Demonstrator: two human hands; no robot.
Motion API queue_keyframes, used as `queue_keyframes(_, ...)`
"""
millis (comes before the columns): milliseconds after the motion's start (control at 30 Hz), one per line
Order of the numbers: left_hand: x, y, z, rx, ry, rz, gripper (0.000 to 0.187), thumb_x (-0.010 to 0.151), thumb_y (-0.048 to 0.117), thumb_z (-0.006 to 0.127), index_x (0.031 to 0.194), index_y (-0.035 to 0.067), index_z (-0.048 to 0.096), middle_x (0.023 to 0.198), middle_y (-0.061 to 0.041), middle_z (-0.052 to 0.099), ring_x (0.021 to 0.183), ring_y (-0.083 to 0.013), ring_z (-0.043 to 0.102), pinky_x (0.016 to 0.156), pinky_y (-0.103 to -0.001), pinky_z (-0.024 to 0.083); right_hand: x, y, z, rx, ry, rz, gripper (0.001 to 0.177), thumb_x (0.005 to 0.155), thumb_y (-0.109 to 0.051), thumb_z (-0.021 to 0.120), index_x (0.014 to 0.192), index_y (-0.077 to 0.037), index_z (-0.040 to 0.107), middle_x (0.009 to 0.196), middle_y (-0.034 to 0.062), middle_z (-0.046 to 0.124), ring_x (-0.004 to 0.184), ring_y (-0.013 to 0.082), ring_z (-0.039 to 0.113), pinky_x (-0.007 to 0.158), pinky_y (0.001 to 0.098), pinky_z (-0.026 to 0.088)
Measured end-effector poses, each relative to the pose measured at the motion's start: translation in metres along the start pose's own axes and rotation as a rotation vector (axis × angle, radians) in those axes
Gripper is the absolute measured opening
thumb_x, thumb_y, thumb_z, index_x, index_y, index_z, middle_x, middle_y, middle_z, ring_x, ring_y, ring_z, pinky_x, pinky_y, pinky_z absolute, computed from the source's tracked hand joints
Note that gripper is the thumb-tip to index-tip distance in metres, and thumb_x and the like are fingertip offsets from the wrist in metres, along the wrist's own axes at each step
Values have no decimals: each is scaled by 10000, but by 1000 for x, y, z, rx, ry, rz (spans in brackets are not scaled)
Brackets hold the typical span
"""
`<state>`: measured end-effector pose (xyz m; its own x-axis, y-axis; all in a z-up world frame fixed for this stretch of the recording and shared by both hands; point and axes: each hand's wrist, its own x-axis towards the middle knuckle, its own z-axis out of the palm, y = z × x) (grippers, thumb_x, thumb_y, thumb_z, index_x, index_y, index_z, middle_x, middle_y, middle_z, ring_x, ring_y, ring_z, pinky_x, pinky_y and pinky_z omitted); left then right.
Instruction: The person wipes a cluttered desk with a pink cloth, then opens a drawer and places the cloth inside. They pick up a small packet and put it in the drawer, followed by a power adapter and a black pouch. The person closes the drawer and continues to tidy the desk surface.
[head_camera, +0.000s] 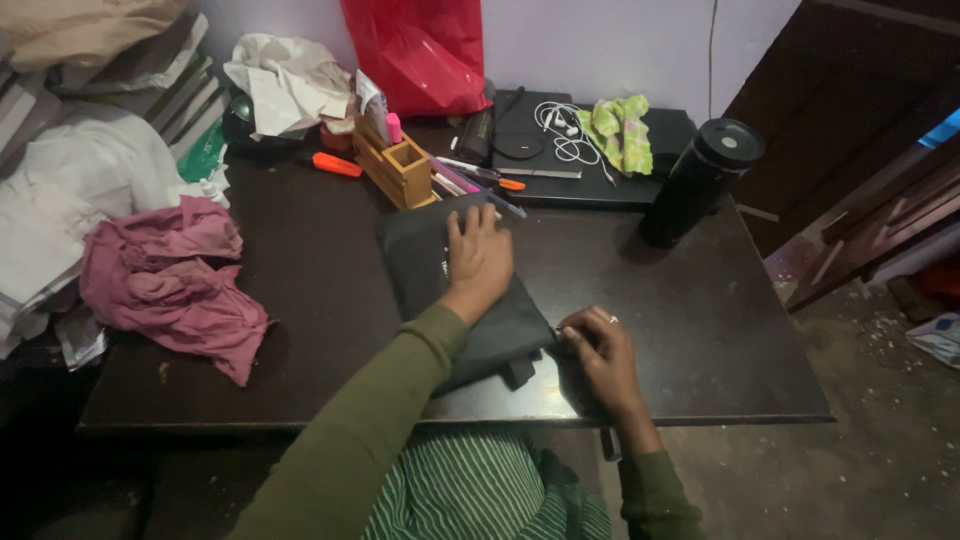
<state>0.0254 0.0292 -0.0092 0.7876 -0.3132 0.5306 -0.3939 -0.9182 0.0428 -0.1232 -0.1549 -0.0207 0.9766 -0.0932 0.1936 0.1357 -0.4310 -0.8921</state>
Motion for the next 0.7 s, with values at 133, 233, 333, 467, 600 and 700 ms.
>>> queue_keyframes(133, -3, 1, -9, 2, -46, -50, 220, 834, 198, 630, 921, 69, 786, 1260, -146, 577, 1231, -337, 490, 1129, -610, 297, 1, 6, -2, 125, -36, -121, 78, 923, -27, 642, 867, 9, 684, 894, 76, 641, 837, 167, 664, 764, 320, 552)
queue_keyframes(233, -2, 1, -13, 20, -47, -74, 229, 780, 204, 641, 894, 70, 788, 1271, -148, 574, 1216, -329, 490, 1091, -616, 303, 1, 5, -4, 142, -82, -32, 102, 930, -62, 648, 869, -5, 707, 889, 65, 630, 804, 171, 659, 726, 331, 570)
queue_keyframes(333, -7, -4, -17, 5, -11, -63, 204, 804, 197, 637, 883, 79, 783, 1251, -127, 582, 1221, -321, 494, 1091, -622, 310, -2, -2, -3, 106, -80, -90, 100, 922, -83, 655, 919, -21, 733, 927, 52, 659, 866, 161, 680, 789, 316, 569)
queue_keyframes(467, -28, -24, -28, -27, 0, 50, 170, 849, 170, 630, 892, 85, 770, 1204, -116, 584, 1204, -316, 510, 1103, -614, 325, -5, -17, -3, 0, -130, 35, 132, 921, -127, 690, 921, -12, 753, 886, 63, 696, 835, 158, 682, 760, 316, 576)
queue_keyframes(600, -45, -73, -48, -38, -31, 249, 208, 758, 118, 652, 932, 92, 762, 1173, -134, 579, 1190, -321, 520, 1036, -577, 363, -2, -15, 4, 171, -41, 133, 161, 931, -137, 662, 976, 3, 727, 905, 89, 748, 831, 159, 723, 756, 319, 594)
queue_keyframes(700, -51, -117, -61, -125, -59, 337, 292, 738, 105, 682, 1016, 111, 771, 1132, -124, 575, 1183, -317, 523, 1016, -552, 378, 4, 8, 0, 459, 9, 157, 152, 977, -109, 684, 1038, 26, 720, 937, 142, 713, 829, 188, 660, 739, 342, 560)
